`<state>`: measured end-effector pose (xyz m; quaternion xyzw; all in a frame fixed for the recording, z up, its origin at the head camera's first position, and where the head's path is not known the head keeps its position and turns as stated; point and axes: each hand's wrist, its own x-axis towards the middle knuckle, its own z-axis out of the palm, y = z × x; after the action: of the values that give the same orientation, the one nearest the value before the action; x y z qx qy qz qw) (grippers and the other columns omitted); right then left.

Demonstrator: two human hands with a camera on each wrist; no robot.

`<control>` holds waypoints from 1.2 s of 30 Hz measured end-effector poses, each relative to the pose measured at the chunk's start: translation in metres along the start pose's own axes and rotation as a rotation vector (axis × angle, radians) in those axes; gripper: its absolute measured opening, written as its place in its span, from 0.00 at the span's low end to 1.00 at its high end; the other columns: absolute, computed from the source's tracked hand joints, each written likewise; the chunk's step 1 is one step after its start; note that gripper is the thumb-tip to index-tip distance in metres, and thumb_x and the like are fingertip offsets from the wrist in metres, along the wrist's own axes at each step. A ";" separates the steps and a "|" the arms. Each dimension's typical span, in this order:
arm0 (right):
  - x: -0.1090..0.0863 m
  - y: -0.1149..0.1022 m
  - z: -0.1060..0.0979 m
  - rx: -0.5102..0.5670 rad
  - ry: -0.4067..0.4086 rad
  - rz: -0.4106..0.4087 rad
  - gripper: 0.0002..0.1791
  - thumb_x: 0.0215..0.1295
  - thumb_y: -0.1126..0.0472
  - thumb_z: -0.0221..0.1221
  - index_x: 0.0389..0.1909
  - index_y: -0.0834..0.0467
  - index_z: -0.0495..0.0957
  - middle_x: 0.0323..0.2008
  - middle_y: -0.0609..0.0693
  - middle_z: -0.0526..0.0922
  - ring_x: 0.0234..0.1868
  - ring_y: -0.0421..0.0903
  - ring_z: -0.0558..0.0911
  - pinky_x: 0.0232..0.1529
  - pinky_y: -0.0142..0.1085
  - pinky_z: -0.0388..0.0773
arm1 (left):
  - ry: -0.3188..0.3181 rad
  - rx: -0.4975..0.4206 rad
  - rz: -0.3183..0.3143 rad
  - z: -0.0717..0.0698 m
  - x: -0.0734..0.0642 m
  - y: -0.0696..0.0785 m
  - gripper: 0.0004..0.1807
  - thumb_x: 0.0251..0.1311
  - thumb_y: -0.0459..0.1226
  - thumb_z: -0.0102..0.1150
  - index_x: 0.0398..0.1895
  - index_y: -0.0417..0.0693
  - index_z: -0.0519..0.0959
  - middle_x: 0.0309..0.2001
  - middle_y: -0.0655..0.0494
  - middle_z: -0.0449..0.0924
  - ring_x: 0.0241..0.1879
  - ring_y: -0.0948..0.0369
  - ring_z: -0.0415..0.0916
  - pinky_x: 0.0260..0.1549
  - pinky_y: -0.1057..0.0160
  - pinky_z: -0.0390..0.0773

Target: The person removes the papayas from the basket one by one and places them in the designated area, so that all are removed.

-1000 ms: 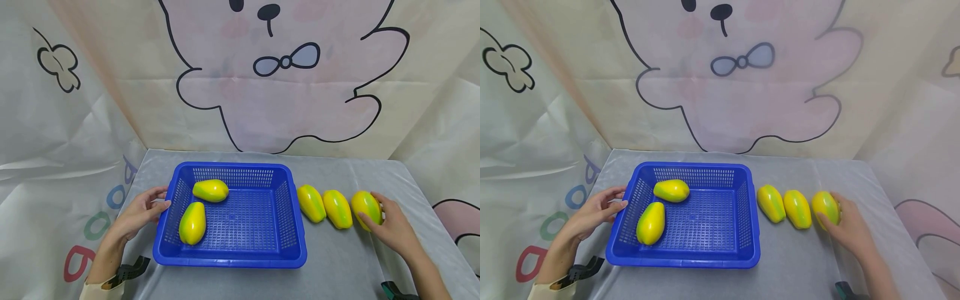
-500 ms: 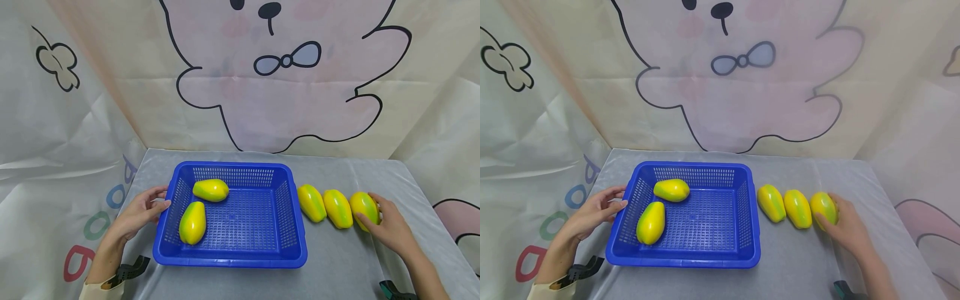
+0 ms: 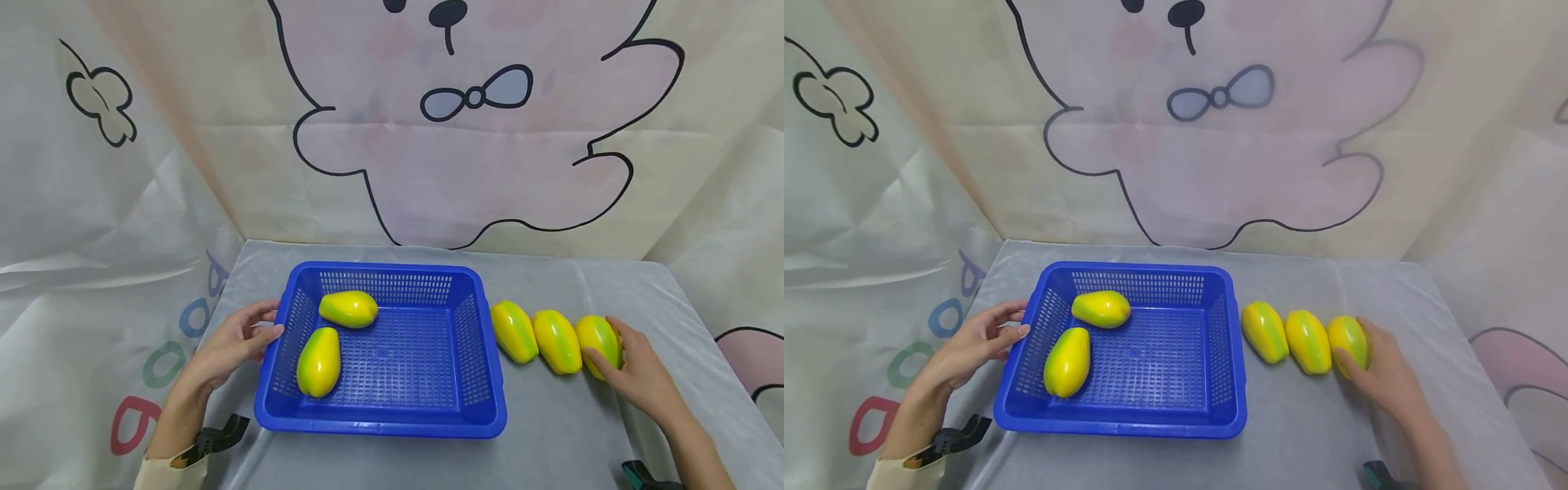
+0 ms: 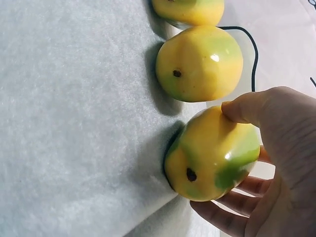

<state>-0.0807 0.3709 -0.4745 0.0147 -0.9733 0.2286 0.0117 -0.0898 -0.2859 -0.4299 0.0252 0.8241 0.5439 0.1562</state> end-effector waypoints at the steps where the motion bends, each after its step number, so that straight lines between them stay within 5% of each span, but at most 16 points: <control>1: 0.000 0.000 0.000 0.004 -0.006 0.003 0.46 0.71 0.46 0.59 0.75 0.72 0.52 0.62 0.81 0.65 0.53 0.70 0.70 0.41 0.65 0.72 | 0.000 -0.002 -0.001 0.000 0.000 0.000 0.37 0.70 0.45 0.59 0.75 0.41 0.59 0.63 0.35 0.72 0.37 0.58 0.83 0.32 0.61 0.86; 14: -0.006 0.001 -0.007 0.088 -0.062 0.043 0.39 0.80 0.47 0.45 0.79 0.66 0.46 0.66 0.80 0.61 0.57 0.76 0.70 0.45 0.70 0.74 | 0.007 0.002 -0.005 0.000 -0.003 -0.001 0.37 0.70 0.46 0.59 0.76 0.41 0.58 0.63 0.36 0.72 0.36 0.58 0.82 0.32 0.61 0.86; 19: -0.004 -0.002 -0.011 0.071 -0.006 0.008 0.36 0.79 0.50 0.47 0.77 0.68 0.51 0.66 0.77 0.64 0.58 0.72 0.69 0.40 0.40 0.82 | 0.015 0.005 -0.007 0.000 -0.004 -0.002 0.37 0.70 0.46 0.59 0.76 0.41 0.58 0.63 0.36 0.72 0.36 0.58 0.82 0.32 0.62 0.86; 21: -0.003 -0.003 -0.012 0.066 0.031 -0.014 0.36 0.77 0.51 0.51 0.75 0.68 0.55 0.65 0.77 0.65 0.58 0.70 0.69 0.36 0.25 0.74 | 0.016 0.004 -0.007 0.000 -0.005 -0.002 0.37 0.70 0.46 0.59 0.76 0.41 0.58 0.63 0.36 0.72 0.36 0.58 0.82 0.32 0.62 0.86; 23: -0.003 -0.004 -0.012 0.062 0.069 -0.033 0.35 0.75 0.52 0.55 0.74 0.68 0.59 0.63 0.76 0.67 0.58 0.69 0.69 0.38 0.23 0.70 | 0.014 0.002 -0.006 0.000 -0.005 -0.002 0.37 0.70 0.45 0.59 0.76 0.41 0.58 0.63 0.36 0.72 0.36 0.58 0.82 0.32 0.62 0.86; 25: -0.003 -0.007 -0.013 0.056 0.102 -0.043 0.34 0.74 0.53 0.57 0.72 0.68 0.61 0.62 0.76 0.68 0.57 0.69 0.69 0.42 0.27 0.67 | 0.012 0.004 -0.005 0.000 -0.004 -0.002 0.37 0.70 0.45 0.59 0.75 0.41 0.58 0.63 0.36 0.72 0.36 0.58 0.82 0.32 0.62 0.86; 28: -0.004 -0.015 -0.015 0.064 0.124 -0.049 0.34 0.73 0.53 0.58 0.72 0.66 0.63 0.62 0.75 0.68 0.59 0.70 0.68 0.50 0.52 0.73 | 0.011 0.009 -0.006 0.000 -0.004 -0.001 0.37 0.70 0.46 0.59 0.75 0.41 0.58 0.63 0.36 0.72 0.37 0.58 0.82 0.33 0.62 0.86; 30: -0.004 -0.022 -0.018 0.074 0.130 -0.050 0.34 0.73 0.53 0.58 0.72 0.66 0.63 0.63 0.76 0.67 0.60 0.72 0.66 0.49 0.70 0.67 | 0.012 0.012 -0.011 0.000 -0.004 0.000 0.37 0.70 0.46 0.59 0.76 0.42 0.58 0.63 0.36 0.72 0.37 0.58 0.82 0.33 0.62 0.86; 36: -0.005 -0.048 -0.028 0.107 0.183 -0.061 0.32 0.71 0.55 0.60 0.70 0.65 0.66 0.65 0.75 0.67 0.63 0.73 0.64 0.55 0.77 0.61 | 0.008 0.008 -0.014 0.001 -0.001 0.001 0.37 0.70 0.46 0.59 0.75 0.41 0.58 0.63 0.36 0.72 0.37 0.58 0.81 0.31 0.62 0.86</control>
<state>-0.0736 0.3403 -0.4286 0.0237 -0.9537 0.2801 0.1068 -0.0886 -0.2851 -0.4287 0.0178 0.8271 0.5395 0.1568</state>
